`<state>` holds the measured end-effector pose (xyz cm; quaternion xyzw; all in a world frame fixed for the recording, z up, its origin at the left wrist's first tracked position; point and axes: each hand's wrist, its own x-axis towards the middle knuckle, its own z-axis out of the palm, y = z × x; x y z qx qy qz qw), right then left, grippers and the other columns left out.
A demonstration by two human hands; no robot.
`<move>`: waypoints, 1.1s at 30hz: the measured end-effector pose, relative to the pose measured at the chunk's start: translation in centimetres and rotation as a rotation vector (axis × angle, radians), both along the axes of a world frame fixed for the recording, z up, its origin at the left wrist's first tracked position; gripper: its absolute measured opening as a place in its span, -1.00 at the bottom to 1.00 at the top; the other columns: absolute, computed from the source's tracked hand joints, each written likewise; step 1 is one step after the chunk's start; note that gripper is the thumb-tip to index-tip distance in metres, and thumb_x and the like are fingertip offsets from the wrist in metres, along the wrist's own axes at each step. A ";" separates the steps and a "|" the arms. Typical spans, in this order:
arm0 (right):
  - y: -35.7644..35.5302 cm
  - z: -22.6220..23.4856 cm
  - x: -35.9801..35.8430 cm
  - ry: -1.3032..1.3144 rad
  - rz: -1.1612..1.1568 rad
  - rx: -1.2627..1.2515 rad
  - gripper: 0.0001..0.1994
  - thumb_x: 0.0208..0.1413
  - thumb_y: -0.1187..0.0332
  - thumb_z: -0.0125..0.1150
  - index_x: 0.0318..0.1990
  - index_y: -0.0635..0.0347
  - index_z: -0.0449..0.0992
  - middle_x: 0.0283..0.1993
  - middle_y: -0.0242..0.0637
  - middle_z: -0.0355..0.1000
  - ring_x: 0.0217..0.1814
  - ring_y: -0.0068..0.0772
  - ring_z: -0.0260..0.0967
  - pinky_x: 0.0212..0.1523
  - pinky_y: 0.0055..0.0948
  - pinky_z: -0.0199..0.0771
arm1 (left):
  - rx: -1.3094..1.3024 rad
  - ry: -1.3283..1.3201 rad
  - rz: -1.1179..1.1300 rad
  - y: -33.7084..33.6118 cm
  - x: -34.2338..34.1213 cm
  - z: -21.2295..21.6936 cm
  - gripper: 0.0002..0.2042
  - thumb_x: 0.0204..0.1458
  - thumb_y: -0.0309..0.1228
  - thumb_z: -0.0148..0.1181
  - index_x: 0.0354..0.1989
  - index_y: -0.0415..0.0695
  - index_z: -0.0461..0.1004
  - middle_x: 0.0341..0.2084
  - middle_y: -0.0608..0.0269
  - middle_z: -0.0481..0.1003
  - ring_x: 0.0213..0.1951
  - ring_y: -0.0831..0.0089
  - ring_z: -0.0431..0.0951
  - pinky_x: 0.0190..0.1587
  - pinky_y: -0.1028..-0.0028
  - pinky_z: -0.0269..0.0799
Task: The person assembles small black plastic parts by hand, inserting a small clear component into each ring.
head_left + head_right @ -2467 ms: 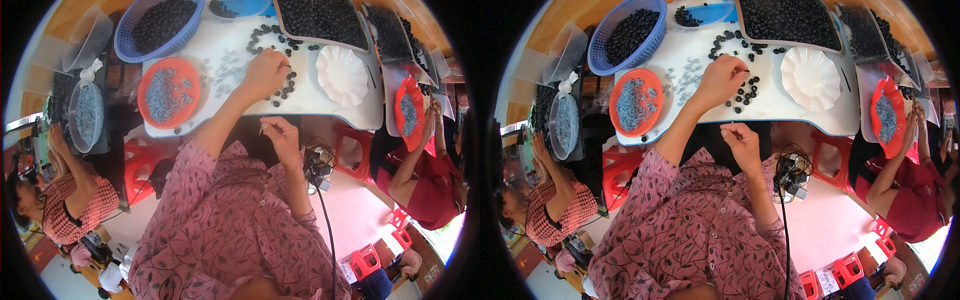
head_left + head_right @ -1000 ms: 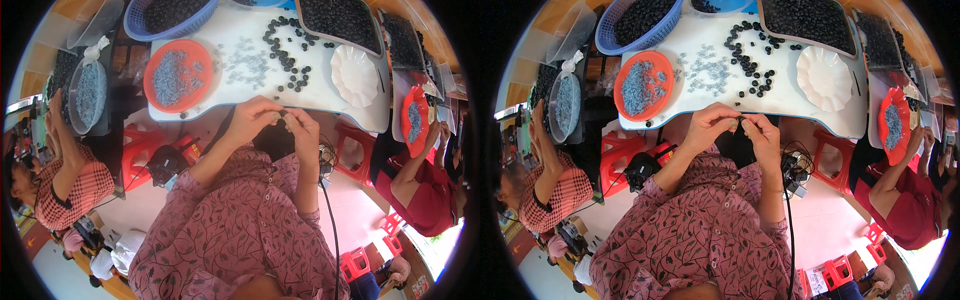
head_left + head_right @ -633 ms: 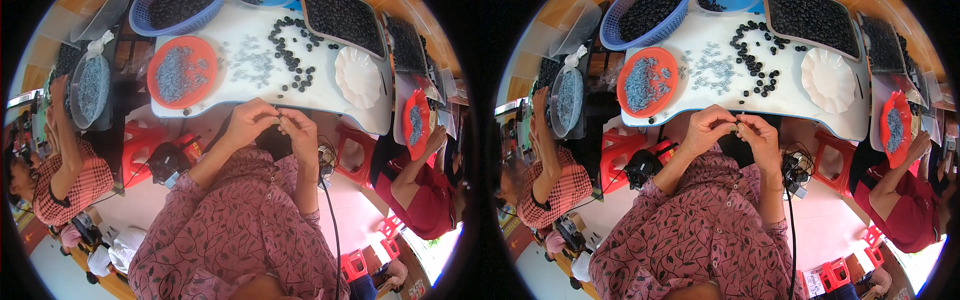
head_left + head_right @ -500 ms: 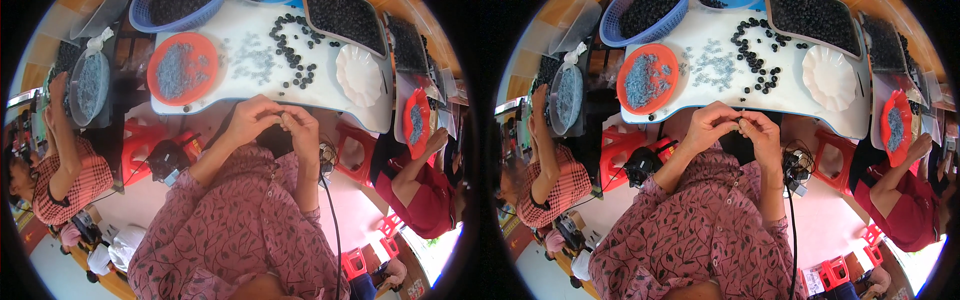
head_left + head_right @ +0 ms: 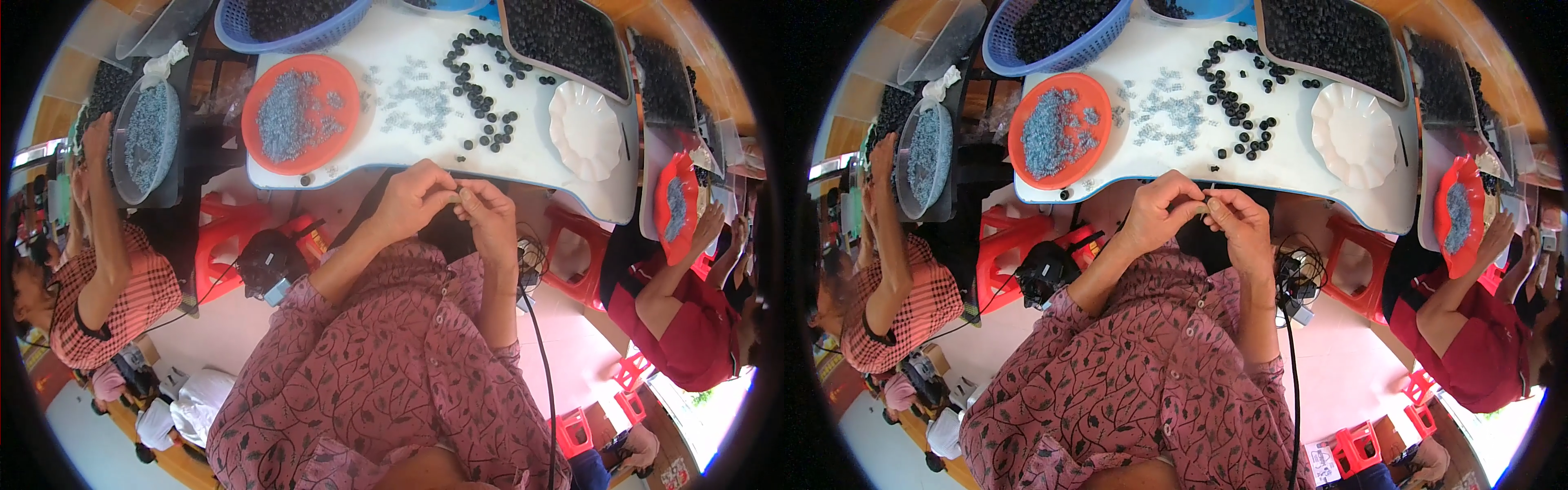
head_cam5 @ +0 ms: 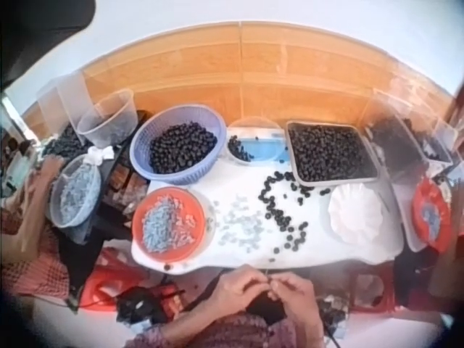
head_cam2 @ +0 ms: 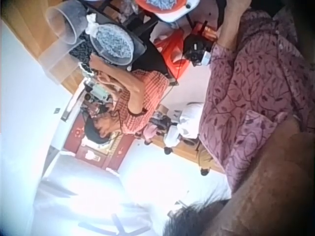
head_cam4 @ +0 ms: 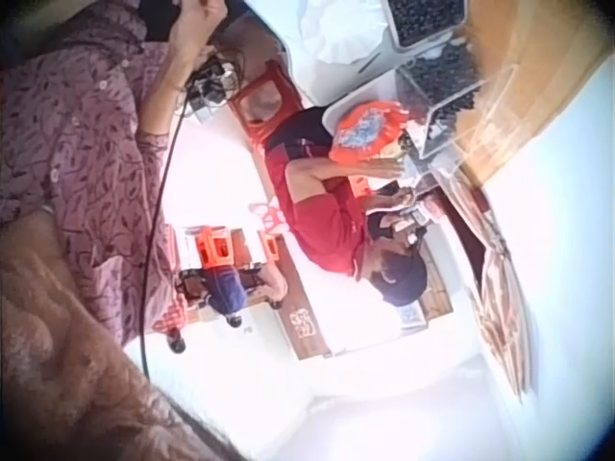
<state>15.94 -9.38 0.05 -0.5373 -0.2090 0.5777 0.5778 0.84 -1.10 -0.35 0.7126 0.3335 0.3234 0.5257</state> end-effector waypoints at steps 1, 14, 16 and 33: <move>0.0 -0.2 0.0 0.040 -0.006 -0.010 -0.80 0.16 0.40 0.22 -0.11 0.29 0.55 -0.33 -0.38 0.52 -0.39 -0.66 0.37 -0.33 -0.68 0.33 | 0.002 -0.003 0.002 0.1 0.0 -0.1 -0.86 -0.06 -0.54 0.29 -0.35 -0.22 0.46 -0.43 0.16 0.47 -0.42 0.31 0.53 -0.36 0.44 0.43; 0.2 -0.4 0.3 0.096 -0.007 -0.020 -0.83 0.14 0.39 0.25 -0.20 0.30 0.57 -0.39 -0.39 0.51 -0.46 -0.67 0.33 -0.41 -0.69 0.30 | 0.188 0.009 -0.145 0.8 -0.1 -0.4 -0.84 -0.01 -0.49 0.24 -0.32 -0.19 0.36 -0.43 0.06 0.40 -0.39 0.06 0.48 -0.36 0.25 0.38; 0.2 -0.7 0.2 0.112 -0.033 -0.025 -0.84 0.13 0.39 0.25 -0.21 0.31 0.57 -0.40 -0.39 0.50 -0.47 -0.67 0.32 -0.42 -0.69 0.29 | 0.195 0.017 -0.172 1.1 -0.1 -0.4 -0.84 -0.01 -0.50 0.23 -0.31 -0.18 0.35 -0.43 0.05 0.39 -0.39 0.05 0.47 -0.36 0.25 0.38; 0.8 -0.4 -0.8 0.232 -0.088 -0.016 -0.83 0.17 0.38 0.21 -0.24 0.35 0.54 -0.39 -0.32 0.48 -0.48 -0.65 0.29 -0.42 -0.66 0.29 | -0.383 -0.155 -0.138 0.5 -0.4 -0.9 -0.87 0.09 -0.48 0.17 -0.30 -0.23 0.36 -0.45 0.26 0.45 -0.43 0.59 0.47 -0.40 0.59 0.39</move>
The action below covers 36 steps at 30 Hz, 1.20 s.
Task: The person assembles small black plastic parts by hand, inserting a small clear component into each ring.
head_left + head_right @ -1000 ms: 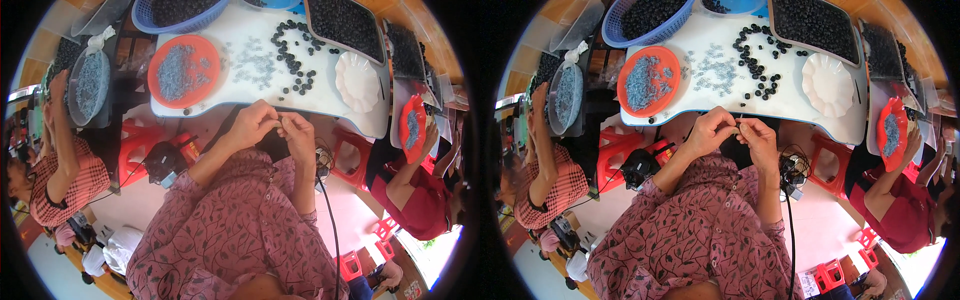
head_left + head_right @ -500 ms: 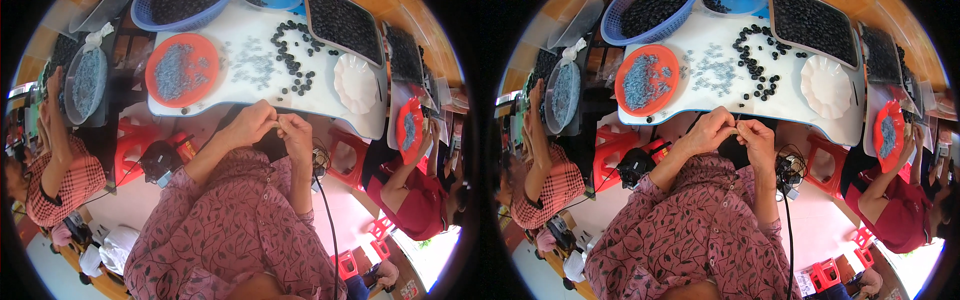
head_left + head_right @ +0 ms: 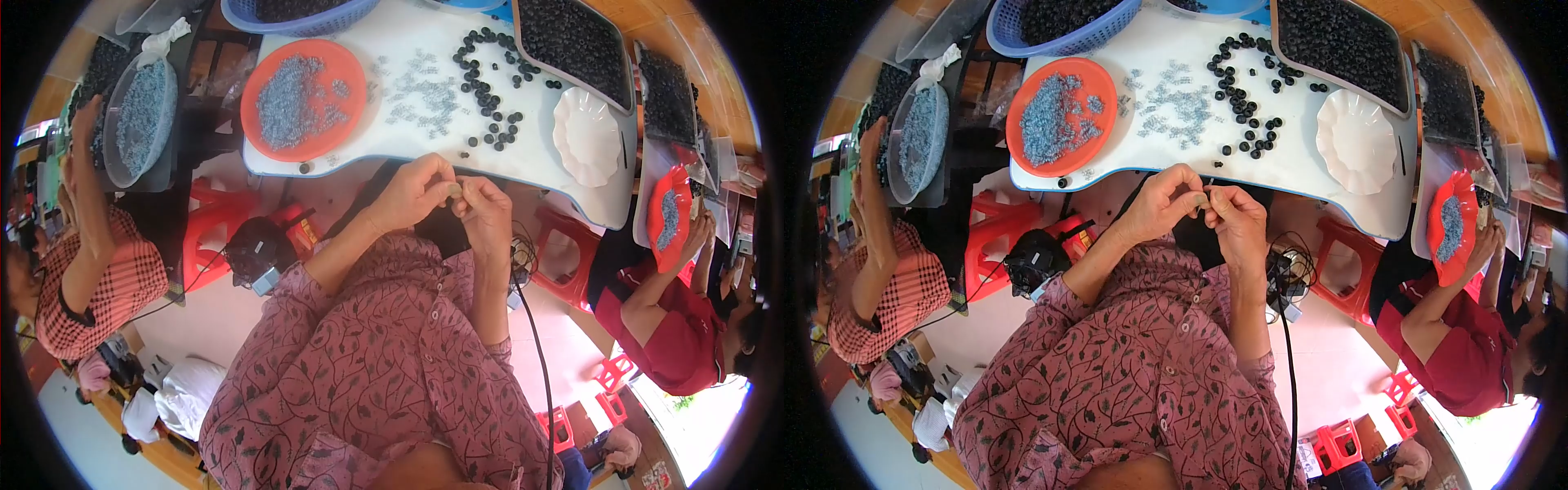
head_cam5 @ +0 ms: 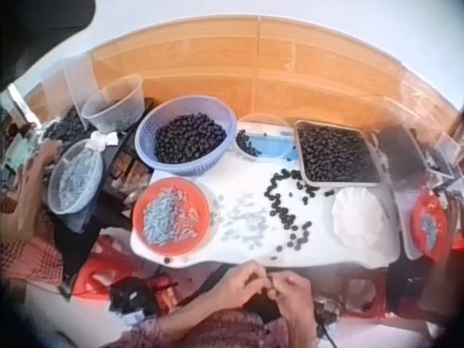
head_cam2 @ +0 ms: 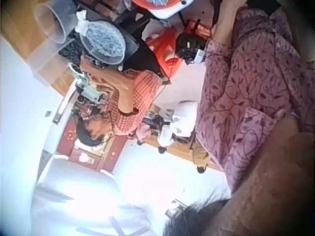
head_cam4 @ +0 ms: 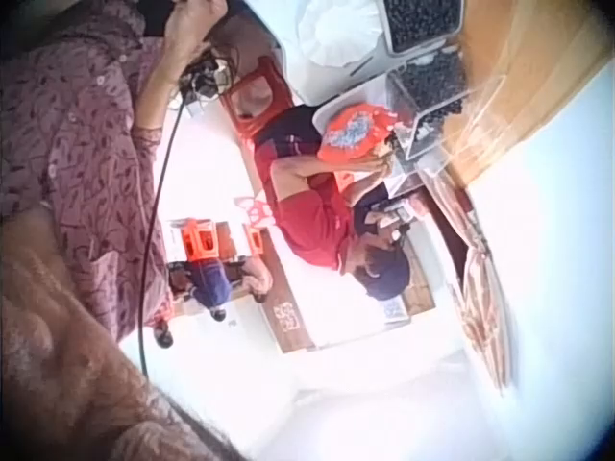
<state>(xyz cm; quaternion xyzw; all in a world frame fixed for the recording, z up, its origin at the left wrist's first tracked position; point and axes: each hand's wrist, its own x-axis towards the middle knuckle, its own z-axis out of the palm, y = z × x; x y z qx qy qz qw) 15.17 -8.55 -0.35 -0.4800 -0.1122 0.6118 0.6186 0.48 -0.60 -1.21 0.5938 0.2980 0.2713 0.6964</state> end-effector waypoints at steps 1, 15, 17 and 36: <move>0.1 0.0 -0.1 0.013 -0.018 -0.004 -0.82 0.15 0.36 0.25 -0.26 0.33 0.55 -0.42 -0.35 0.48 -0.50 -0.66 0.29 -0.45 -0.69 0.29 | -0.001 0.000 0.001 -0.1 0.0 -0.3 -0.87 0.09 -0.48 0.17 -0.30 -0.23 0.36 -0.45 0.26 0.45 -0.43 0.59 0.47 -0.40 0.59 0.39; 0.2 0.0 -0.8 -0.037 -0.075 0.000 -0.85 0.16 0.37 0.24 -0.28 0.30 0.55 -0.43 -0.37 0.48 -0.51 -0.68 0.29 -0.46 -0.70 0.29 | 0.548 0.081 0.283 -1.0 1.0 -0.6 -0.93 0.05 -0.50 0.19 -0.30 -0.18 0.46 -0.43 0.12 0.45 -0.39 0.24 0.54 -0.36 0.41 0.44; 0.1 -0.3 -0.9 -0.032 -0.085 0.013 -0.85 0.16 0.37 0.24 -0.28 0.30 0.55 -0.43 -0.37 0.48 -0.51 -0.68 0.29 -0.46 -0.71 0.29 | 0.461 0.083 0.297 -1.4 1.1 -0.5 -0.93 0.06 -0.50 0.18 -0.31 -0.19 0.46 -0.44 0.11 0.45 -0.42 0.24 0.54 -0.37 0.41 0.43; 1.5 0.2 -0.5 -1.180 -0.198 0.094 -0.86 0.01 0.57 0.31 -0.25 0.27 0.57 -0.30 -0.32 0.49 -0.33 -0.53 0.43 -0.30 -0.58 0.44 | -0.383 -0.209 0.293 -0.8 1.0 -1.0 -0.82 0.24 -0.38 0.02 -0.20 -0.28 0.39 -0.47 0.30 0.40 -0.51 0.66 0.40 -0.48 0.54 0.53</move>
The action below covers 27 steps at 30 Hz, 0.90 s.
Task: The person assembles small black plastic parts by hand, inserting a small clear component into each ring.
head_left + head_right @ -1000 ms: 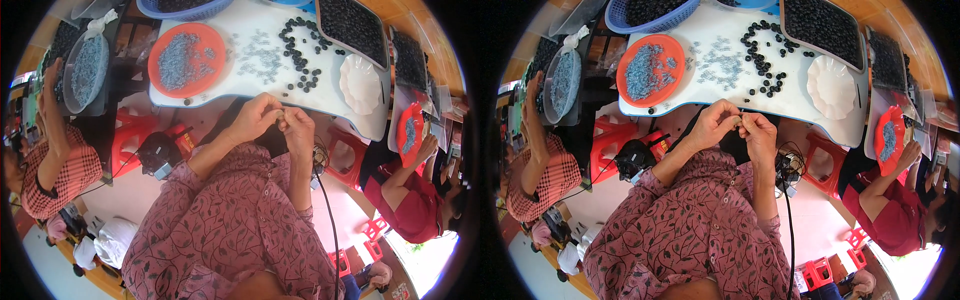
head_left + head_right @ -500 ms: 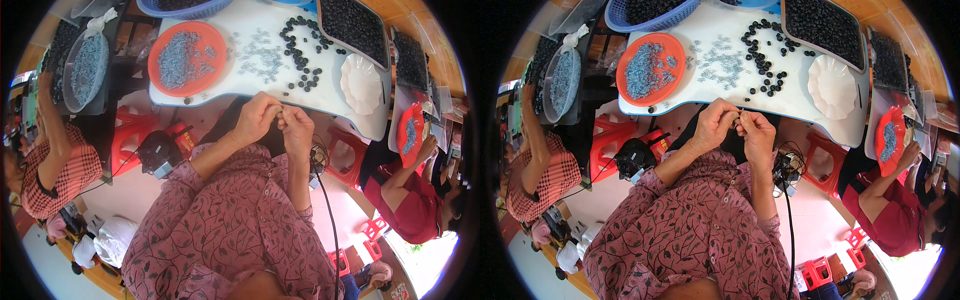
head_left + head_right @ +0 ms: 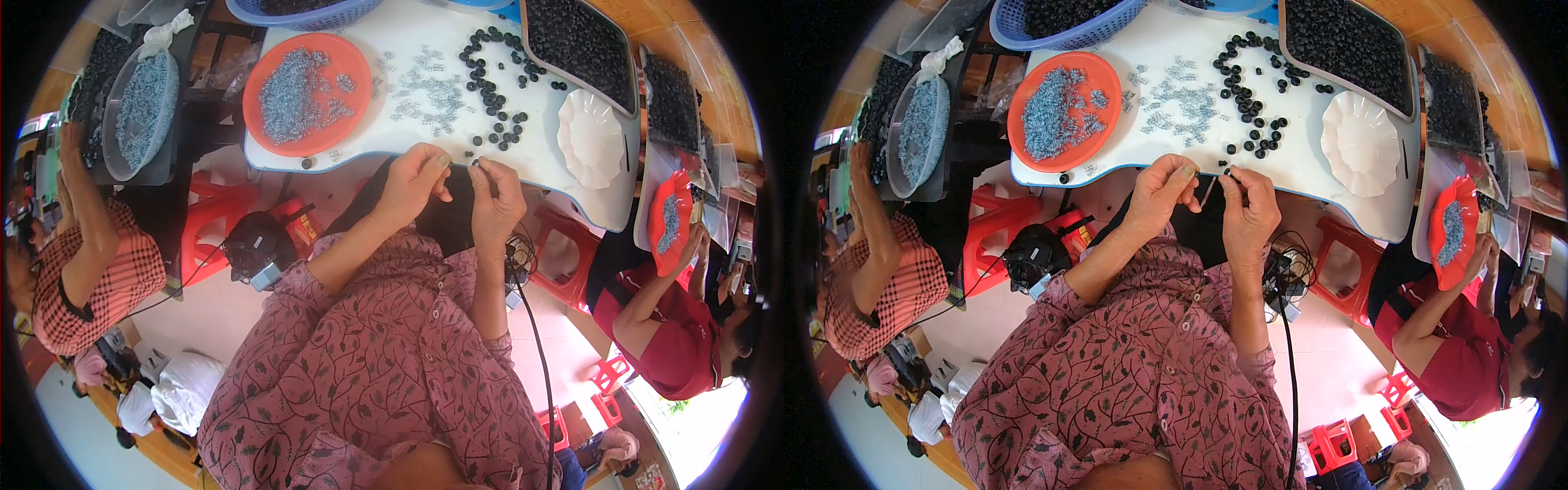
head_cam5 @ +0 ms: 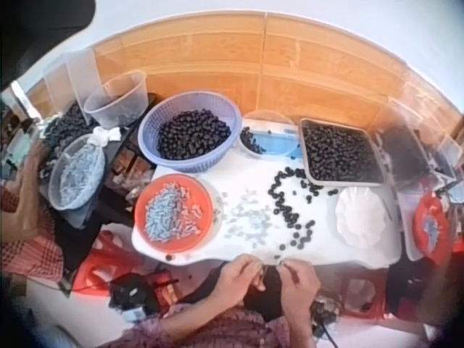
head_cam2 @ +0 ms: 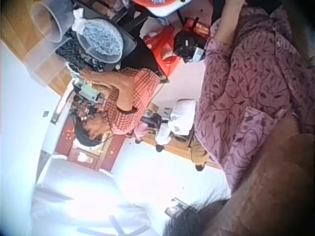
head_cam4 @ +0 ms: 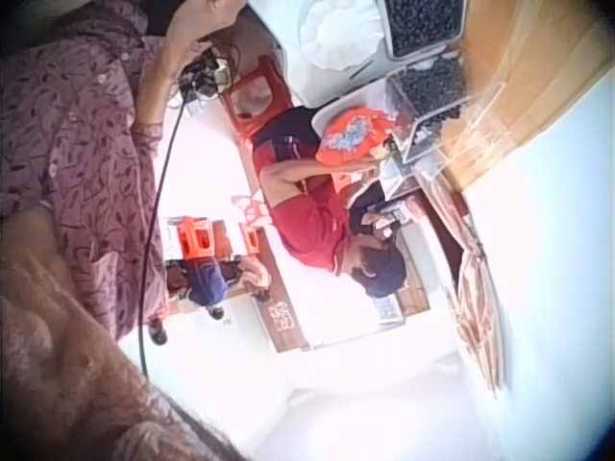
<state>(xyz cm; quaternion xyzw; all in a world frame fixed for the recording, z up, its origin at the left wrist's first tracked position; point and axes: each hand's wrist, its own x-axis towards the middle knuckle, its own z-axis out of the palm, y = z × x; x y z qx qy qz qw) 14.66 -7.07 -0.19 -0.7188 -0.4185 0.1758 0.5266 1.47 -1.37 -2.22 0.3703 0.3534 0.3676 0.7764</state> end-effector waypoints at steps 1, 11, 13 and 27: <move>0.2 0.0 0.2 -0.133 0.001 -0.012 -0.85 -0.01 0.57 0.32 -0.25 0.25 0.57 -0.29 -0.30 0.48 -0.33 -0.50 0.44 -0.31 -0.57 0.44 | 0.000 0.000 0.000 0.1 -0.1 0.1 -0.82 0.24 -0.38 0.02 -0.20 -0.28 0.39 -0.47 0.30 0.40 -0.51 0.66 0.40 -0.48 0.54 0.53; 0.2 -0.9 0.5 -0.179 -0.018 -0.063 -0.77 -0.02 0.54 0.34 -0.16 0.21 0.56 -0.19 -0.24 0.38 -0.38 -0.47 0.42 -0.37 -0.52 0.46 | -0.229 -0.250 -0.005 0.0 -0.5 0.0 -0.84 0.20 -0.46 0.07 -0.14 -0.31 0.42 -0.35 0.14 0.50 -0.43 0.55 0.53 -0.29 0.35 0.65; 0.0 -1.2 0.6 -0.161 -0.012 -0.061 -0.73 -0.02 0.55 0.33 -0.12 0.20 0.55 -0.16 -0.23 0.37 -0.38 -0.47 0.41 -0.37 -0.52 0.47 | -0.232 -0.271 -0.007 -0.1 -0.6 0.0 -0.84 0.20 -0.47 0.06 -0.13 -0.31 0.43 -0.35 0.14 0.51 -0.42 0.53 0.54 -0.27 0.34 0.65; -1.5 1.0 -0.5 0.137 0.146 0.021 -0.81 0.10 0.54 0.24 -0.12 0.25 0.55 -0.24 -0.35 0.42 -0.29 -0.62 0.35 -0.26 -0.67 0.35 | -0.225 -0.289 -0.065 -0.6 -0.6 0.2 -0.76 0.21 -0.50 0.03 0.02 -0.29 0.42 -0.35 0.24 0.48 -0.42 0.59 0.51 -0.27 0.44 0.61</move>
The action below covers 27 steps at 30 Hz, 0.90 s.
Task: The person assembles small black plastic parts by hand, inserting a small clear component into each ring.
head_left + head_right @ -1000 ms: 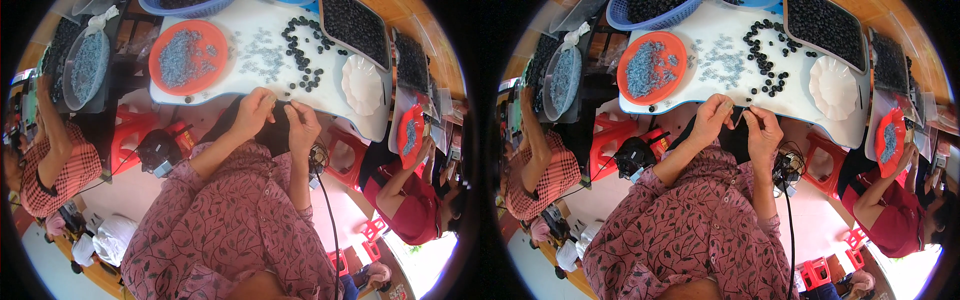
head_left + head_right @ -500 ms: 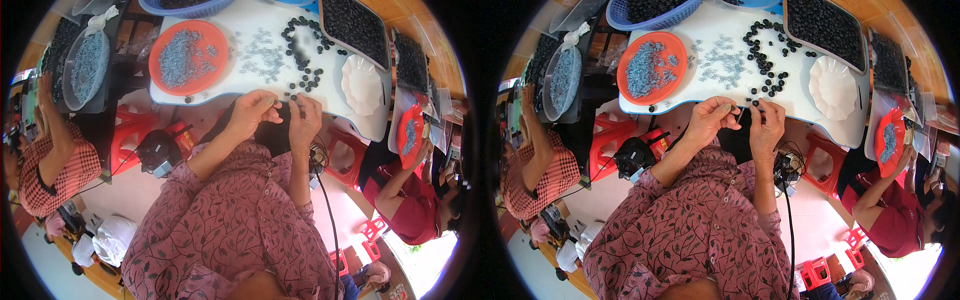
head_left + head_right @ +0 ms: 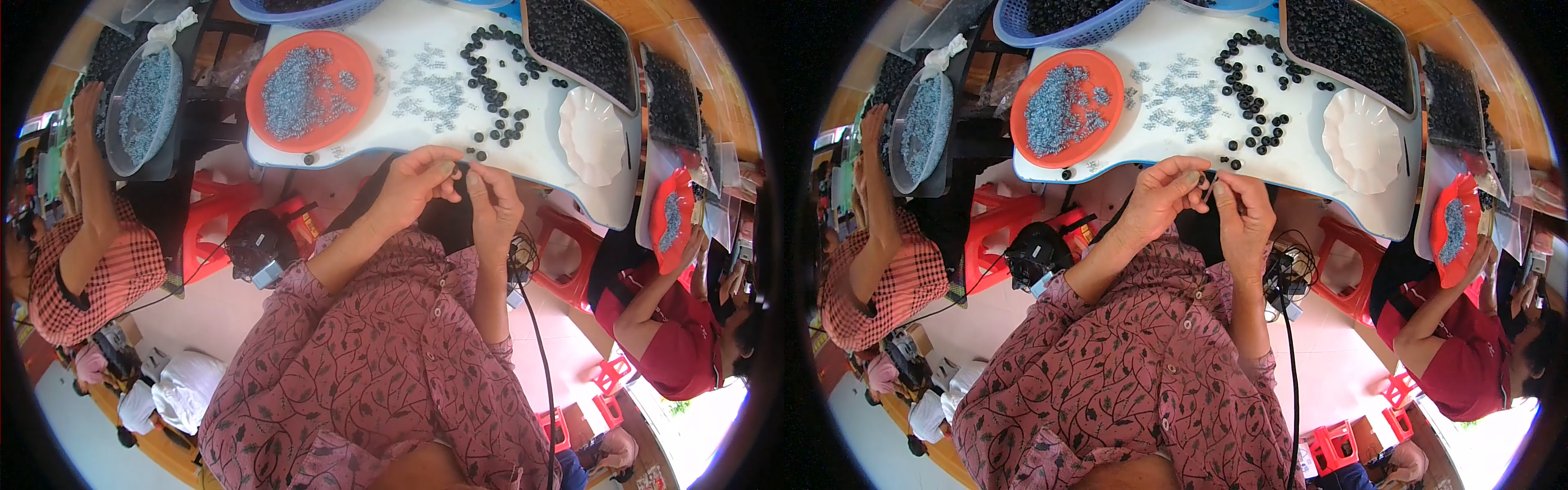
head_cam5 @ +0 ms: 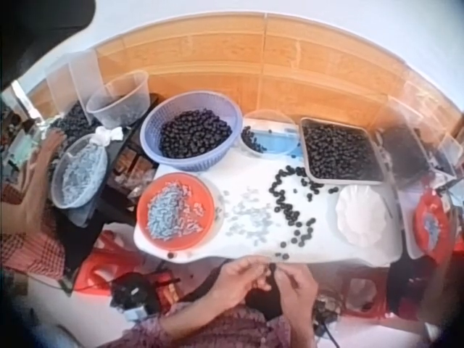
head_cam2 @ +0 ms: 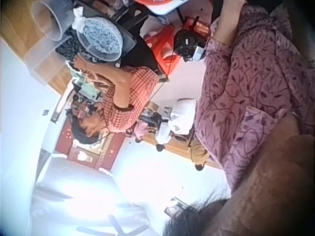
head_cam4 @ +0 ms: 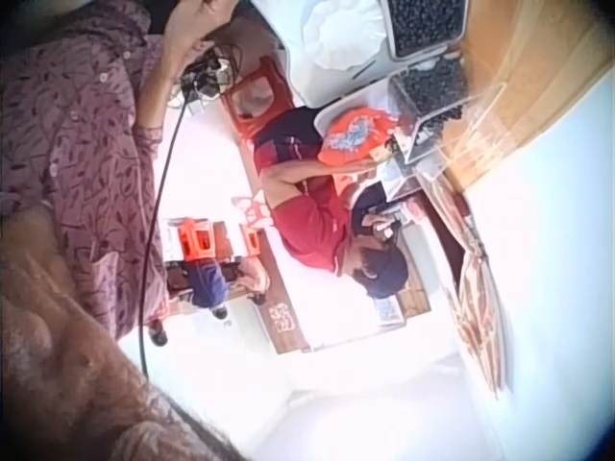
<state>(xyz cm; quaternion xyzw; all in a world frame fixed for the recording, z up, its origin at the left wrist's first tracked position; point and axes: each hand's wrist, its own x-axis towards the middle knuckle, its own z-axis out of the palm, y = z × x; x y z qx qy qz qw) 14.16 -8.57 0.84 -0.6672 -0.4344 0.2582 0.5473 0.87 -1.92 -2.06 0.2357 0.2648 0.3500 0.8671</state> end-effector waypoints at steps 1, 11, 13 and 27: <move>0.0 0.5 -0.3 0.181 0.061 -0.030 -0.83 0.12 0.54 0.22 -0.12 0.25 0.56 -0.25 -0.38 0.42 -0.28 -0.65 0.34 -0.25 -0.69 0.34 | 0.001 0.000 0.000 -0.1 0.1 0.1 -0.76 0.21 -0.50 0.03 0.02 -0.29 0.42 -0.35 0.24 0.48 -0.42 0.59 0.51 -0.27 0.44 0.61; -0.4 -0.5 0.0 0.342 0.167 -0.018 -0.85 0.11 0.57 0.22 -0.15 0.29 0.57 -0.22 -0.38 0.41 -0.25 -0.67 0.34 -0.25 -0.69 0.34 | 0.192 0.100 -0.024 -0.2 -0.1 0.6 -0.73 0.18 -0.56 0.07 0.06 -0.28 0.35 -0.43 0.30 0.43 -0.49 0.60 0.46 -0.41 0.56 0.56; -0.4 -0.2 0.0 0.315 0.149 -0.015 -0.86 0.10 0.58 0.23 -0.17 0.29 0.57 -0.23 -0.39 0.41 -0.25 -0.67 0.34 -0.25 -0.69 0.34 | 0.211 0.121 -0.029 -0.2 -0.1 0.7 -0.73 0.17 -0.56 0.07 0.05 -0.28 0.36 -0.43 0.31 0.43 -0.49 0.60 0.46 -0.42 0.58 0.54; -1.2 -0.5 2.0 0.129 -0.113 -0.060 -0.91 0.05 0.55 0.29 -0.26 0.25 0.56 -0.31 -0.51 0.40 -0.34 -0.75 0.25 -0.31 -0.73 0.26 | 1.323 0.966 0.175 1.9 2.8 1.9 -0.80 -0.07 -0.55 0.27 -0.22 -0.17 0.52 -0.38 0.11 0.43 -0.41 0.14 0.52 -0.39 0.31 0.45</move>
